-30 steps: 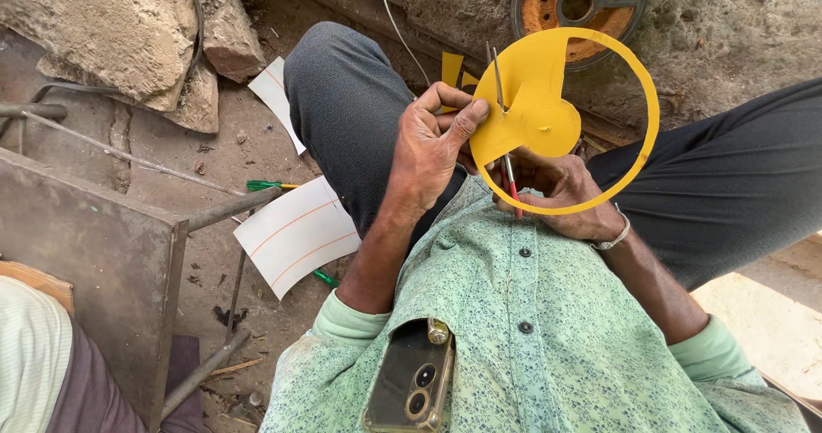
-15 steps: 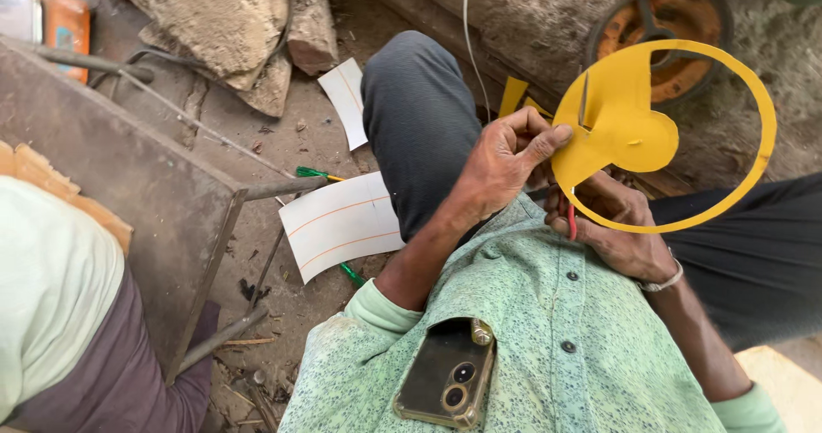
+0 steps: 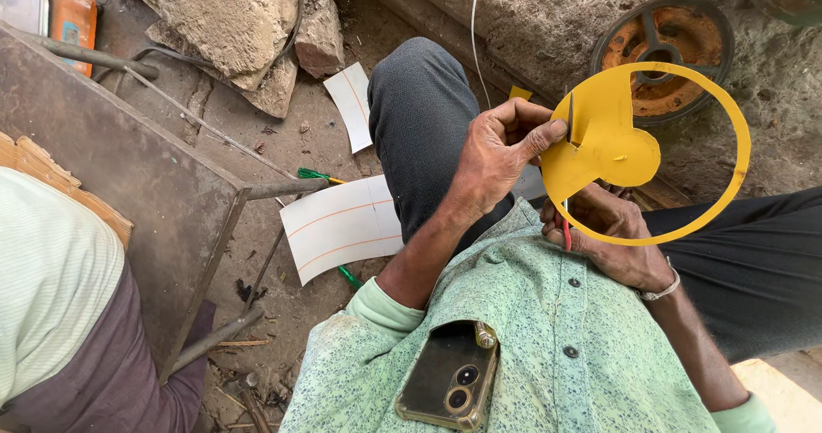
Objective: The person uses scissors to cut a yellow plastic disc into a specific shape. They rotate the disc and make precise cuts along the edges and interior sections, gradually removing material to form a wheel-like pattern.
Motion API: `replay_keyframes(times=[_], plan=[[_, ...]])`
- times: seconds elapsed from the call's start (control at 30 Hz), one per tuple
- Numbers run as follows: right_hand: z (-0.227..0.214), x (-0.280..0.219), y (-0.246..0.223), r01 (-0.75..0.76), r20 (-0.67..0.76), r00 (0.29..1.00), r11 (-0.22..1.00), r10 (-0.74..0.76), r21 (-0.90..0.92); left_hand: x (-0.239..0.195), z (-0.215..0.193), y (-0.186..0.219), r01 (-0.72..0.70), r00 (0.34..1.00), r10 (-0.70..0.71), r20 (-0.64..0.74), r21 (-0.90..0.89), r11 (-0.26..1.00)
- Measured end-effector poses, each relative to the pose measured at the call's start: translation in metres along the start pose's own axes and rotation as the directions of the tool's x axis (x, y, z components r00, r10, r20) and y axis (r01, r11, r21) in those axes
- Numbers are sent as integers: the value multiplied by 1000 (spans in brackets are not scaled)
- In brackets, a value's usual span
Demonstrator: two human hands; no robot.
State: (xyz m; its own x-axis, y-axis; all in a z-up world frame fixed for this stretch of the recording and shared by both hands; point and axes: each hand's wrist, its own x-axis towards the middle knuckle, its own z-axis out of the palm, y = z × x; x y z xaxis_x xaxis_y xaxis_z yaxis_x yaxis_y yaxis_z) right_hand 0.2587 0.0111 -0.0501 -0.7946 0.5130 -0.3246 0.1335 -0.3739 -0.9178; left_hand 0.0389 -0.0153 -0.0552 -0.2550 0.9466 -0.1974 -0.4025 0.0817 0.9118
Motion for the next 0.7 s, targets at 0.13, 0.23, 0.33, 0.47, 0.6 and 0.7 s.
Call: replay_keyframes(times=[0.13, 0.23, 0.33, 0.47, 0.6, 0.7], plan=[[1, 1, 2, -3, -27, 1000, 996, 0, -94, -3, -1, 2, -34, 999, 37, -34, 87, 996], [0, 2, 2, -2, -29, 1000, 992, -2, -127, -3, -2, 4, -19, 999, 24, -49, 97, 995], [0, 3, 3, 7, -29, 1000, 987, -12, -159, -3, -1, 4, -16, 999, 20, -50, 77, 997], [0, 2, 3, 12, -25, 1000, 993, -15, -118, -3, 0, 3, 2, 998, 2, -57, 60, 998], [-1, 3, 4, -10, -50, 999, 976, -1, -217, -3, -1, 0, -5, 999, 5, -41, 1, 1000], [-2, 2, 7, -12, -56, 998, 981, 1, -192, -3, -1, -2, -2, 999, 1, -32, -22, 1000]])
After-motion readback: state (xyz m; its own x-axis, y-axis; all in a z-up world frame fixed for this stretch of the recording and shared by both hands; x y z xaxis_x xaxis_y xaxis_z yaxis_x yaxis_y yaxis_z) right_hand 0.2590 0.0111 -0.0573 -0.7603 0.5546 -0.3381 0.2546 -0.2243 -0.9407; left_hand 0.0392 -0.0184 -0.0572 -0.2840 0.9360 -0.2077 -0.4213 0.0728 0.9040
